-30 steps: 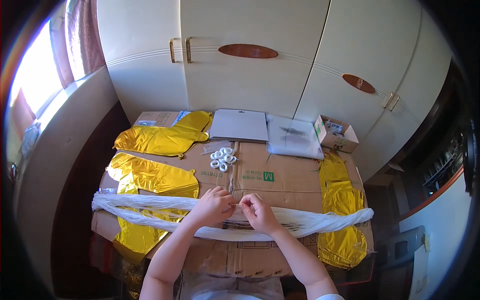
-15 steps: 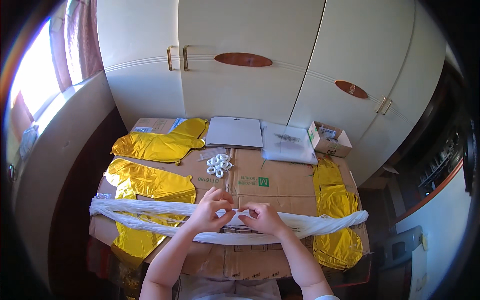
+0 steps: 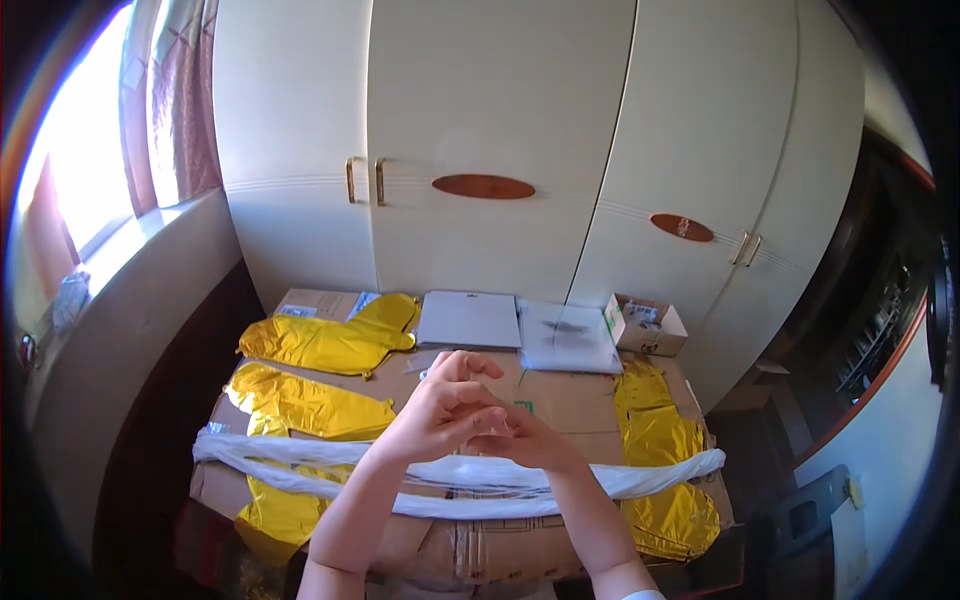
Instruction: Manually attaching small white plastic components onto a white strap or cord at a packaging station.
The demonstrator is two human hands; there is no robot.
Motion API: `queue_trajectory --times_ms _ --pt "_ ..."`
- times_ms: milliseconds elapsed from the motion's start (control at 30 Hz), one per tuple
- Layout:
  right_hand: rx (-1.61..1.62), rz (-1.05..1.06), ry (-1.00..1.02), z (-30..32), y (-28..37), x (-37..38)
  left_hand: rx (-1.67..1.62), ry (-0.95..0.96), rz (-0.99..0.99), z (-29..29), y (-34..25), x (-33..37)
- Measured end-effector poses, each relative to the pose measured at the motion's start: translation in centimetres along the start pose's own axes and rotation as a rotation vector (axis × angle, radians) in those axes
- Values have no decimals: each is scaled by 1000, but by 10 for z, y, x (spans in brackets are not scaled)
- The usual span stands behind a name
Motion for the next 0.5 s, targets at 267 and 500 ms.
queue_trajectory --times_ms 267,500 --pt "-13 244 120 -7 22 -2 -24 -115 26 -6 -6 2" --pt "-103 -48 -64 13 6 -7 -1286 -201 307 6 29 -23"
Point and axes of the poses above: each hand's wrist, its own x-axis towards the middle knuckle, its own z-axis out of the back of the hand, y = z × x, the point moved 1 cm from there along x, towards the middle knuckle, and after that the axes turned 3 degrees about x, right-handed, at the moved point
